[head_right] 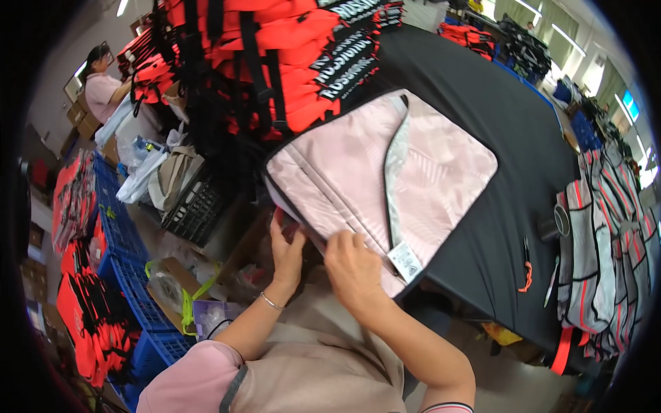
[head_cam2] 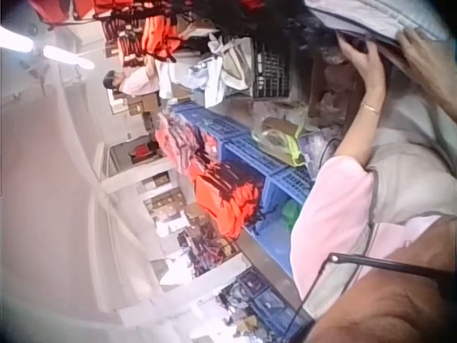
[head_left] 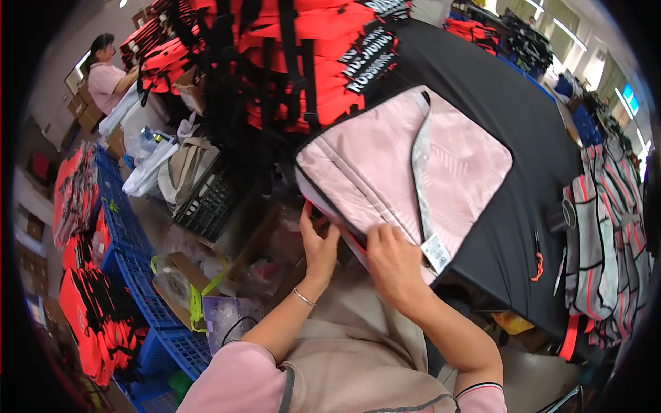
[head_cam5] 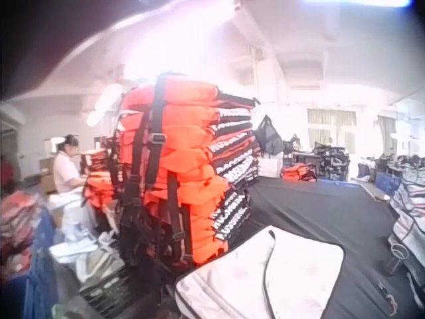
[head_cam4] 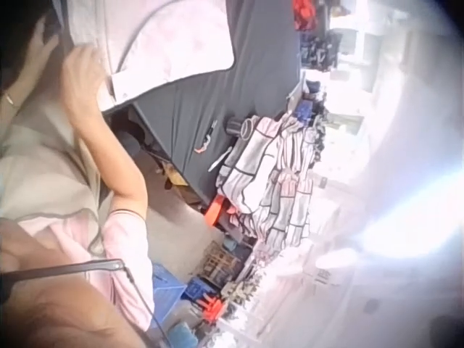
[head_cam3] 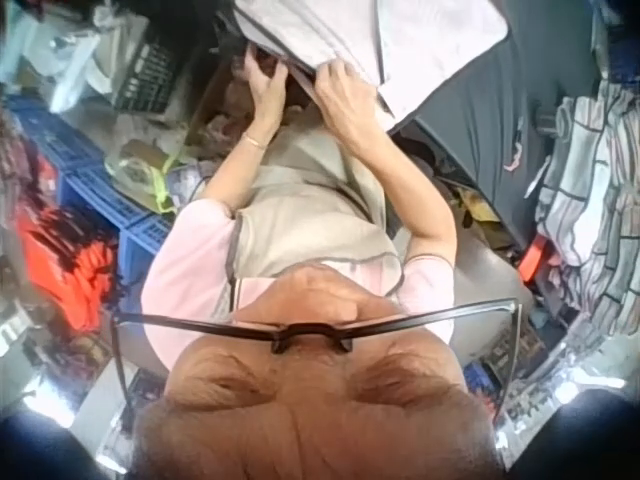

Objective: Cleaning and lubricating zippers on backpacks and storage bags using a small brush and liquid.

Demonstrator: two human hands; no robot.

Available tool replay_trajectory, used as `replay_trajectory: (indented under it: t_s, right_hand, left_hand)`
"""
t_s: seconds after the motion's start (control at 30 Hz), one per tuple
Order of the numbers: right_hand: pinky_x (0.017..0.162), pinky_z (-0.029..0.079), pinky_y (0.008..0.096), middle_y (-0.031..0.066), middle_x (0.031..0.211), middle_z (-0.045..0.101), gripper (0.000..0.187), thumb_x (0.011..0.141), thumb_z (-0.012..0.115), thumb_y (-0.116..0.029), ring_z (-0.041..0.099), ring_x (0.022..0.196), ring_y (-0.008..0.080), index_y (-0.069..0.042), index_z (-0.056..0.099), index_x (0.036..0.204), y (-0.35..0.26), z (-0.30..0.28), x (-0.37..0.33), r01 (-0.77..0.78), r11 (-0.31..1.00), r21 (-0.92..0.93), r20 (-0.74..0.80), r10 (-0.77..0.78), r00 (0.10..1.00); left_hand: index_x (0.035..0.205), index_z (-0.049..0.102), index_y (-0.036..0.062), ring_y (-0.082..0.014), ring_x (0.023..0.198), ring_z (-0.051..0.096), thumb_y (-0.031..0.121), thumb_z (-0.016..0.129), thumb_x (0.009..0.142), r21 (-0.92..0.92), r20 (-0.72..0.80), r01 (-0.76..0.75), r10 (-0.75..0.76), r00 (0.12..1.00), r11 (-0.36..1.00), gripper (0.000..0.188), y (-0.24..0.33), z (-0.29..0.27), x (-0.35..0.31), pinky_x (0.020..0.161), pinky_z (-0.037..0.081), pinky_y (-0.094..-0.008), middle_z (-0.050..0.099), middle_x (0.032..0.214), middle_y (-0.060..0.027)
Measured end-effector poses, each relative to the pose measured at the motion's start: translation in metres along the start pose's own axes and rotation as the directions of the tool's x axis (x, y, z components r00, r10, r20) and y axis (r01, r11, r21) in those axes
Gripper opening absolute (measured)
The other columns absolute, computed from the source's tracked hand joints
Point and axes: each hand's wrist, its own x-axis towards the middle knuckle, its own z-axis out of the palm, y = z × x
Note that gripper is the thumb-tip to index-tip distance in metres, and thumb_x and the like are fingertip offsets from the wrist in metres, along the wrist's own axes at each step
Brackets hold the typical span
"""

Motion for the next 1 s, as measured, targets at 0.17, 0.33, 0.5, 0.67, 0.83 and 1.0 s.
replay_trajectory:
  t_s: [0.17, 0.33, 0.5, 0.67, 0.83, 1.0]
  right_hand:
    - [0.065, 0.048, 0.0464, 0.0204, 0.078, 0.062, 0.007, 0.082, 0.064, -0.005, 0.062, 0.073, 0.0401, 0.001, 0.065, 0.085, 0.036, -0.045, 0.018, 0.011, 0.967, 0.256, -0.151, 0.028, 0.988]
    - [0.061, 0.048, 0.0404, 0.0195, 0.076, 0.062, 0.009, 0.081, 0.062, -0.002, 0.062, 0.066, 0.0355, 0.003, 0.065, 0.088, 0.033, -0.11, 0.014, -0.023, 0.95, 0.31, -0.234, 0.1, 0.967]
    - [0.058, 0.046, 0.0384, 0.0181, 0.073, 0.061, 0.013, 0.077, 0.059, 0.004, 0.061, 0.063, 0.0328, 0.004, 0.065, 0.089, 0.033, -0.135, -0.007, -0.035, 0.945, 0.326, -0.315, 0.143, 0.938]
    - [0.058, 0.046, 0.0464, 0.0161, 0.069, 0.057, 0.005, 0.081, 0.063, -0.006, 0.058, 0.065, 0.0376, -0.004, 0.061, 0.077, 0.013, -0.032, -0.025, -0.009, 0.957, 0.291, -0.144, 0.053, 0.988]
    - [0.055, 0.051, 0.0372, 0.0113, 0.08, 0.056, 0.017, 0.083, 0.067, -0.016, 0.061, 0.072, 0.029, -0.006, 0.06, 0.095, 0.001, 0.016, -0.033, 0.147, 0.954, 0.261, -0.219, -0.089, 0.972]
    - [0.054, 0.049, 0.0358, 0.0098, 0.073, 0.063, 0.01, 0.079, 0.069, -0.007, 0.063, 0.062, 0.0267, -0.006, 0.069, 0.089, 0.103, -0.052, -0.051, -0.072, 0.974, 0.213, -0.558, 0.182, 0.81]
  left_hand:
    - [0.147, 0.03, 0.0021, -0.0397, 0.137, 0.031, 0.024, 0.082, 0.076, 0.603, 0.072, -0.367, 0.409, 0.909, 0.708, 0.091, 0.019, 0.001, 0.016, 0.111, 0.031, -0.0454, 0.021, 0.154, -0.0235]
    - [0.143, 0.04, 0.0041, -0.0425, 0.136, 0.03, 0.027, 0.073, 0.072, 0.777, 0.307, -0.547, 0.573, 0.76, 0.31, 0.081, -0.014, 0.003, 0.037, 0.112, 0.024, -0.0528, 0.029, 0.15, -0.0255]
    - [0.128, 0.055, 0.005, -0.0345, 0.134, 0.037, 0.025, 0.07, 0.069, 0.709, 0.437, -0.555, 0.346, 0.83, 0.435, 0.064, -0.024, 0.002, 0.046, 0.109, 0.029, -0.0546, 0.05, 0.136, -0.0178]
    - [0.118, 0.062, 0.0056, -0.0219, 0.088, 0.066, 0.064, 0.045, 0.094, -0.621, 0.433, 0.645, -0.491, 0.756, 0.445, 0.066, 0.03, -0.014, 0.06, 0.074, 0.054, -0.0358, 0.07, 0.098, -0.0052]
    - [0.132, 0.055, 0.0068, -0.027, 0.12, 0.055, 0.043, 0.065, 0.09, -0.504, 0.341, 0.524, -0.399, 0.851, 0.687, 0.057, 0.047, -0.013, 0.081, 0.102, 0.043, -0.0419, 0.059, 0.132, -0.01]
    - [0.125, 0.059, -0.0003, -0.0276, 0.116, 0.057, 0.021, 0.071, 0.084, -0.413, 0.278, 0.558, -0.484, 0.83, 0.72, 0.048, 0.026, -0.02, 0.117, 0.102, 0.043, -0.0395, 0.062, 0.125, -0.0113]
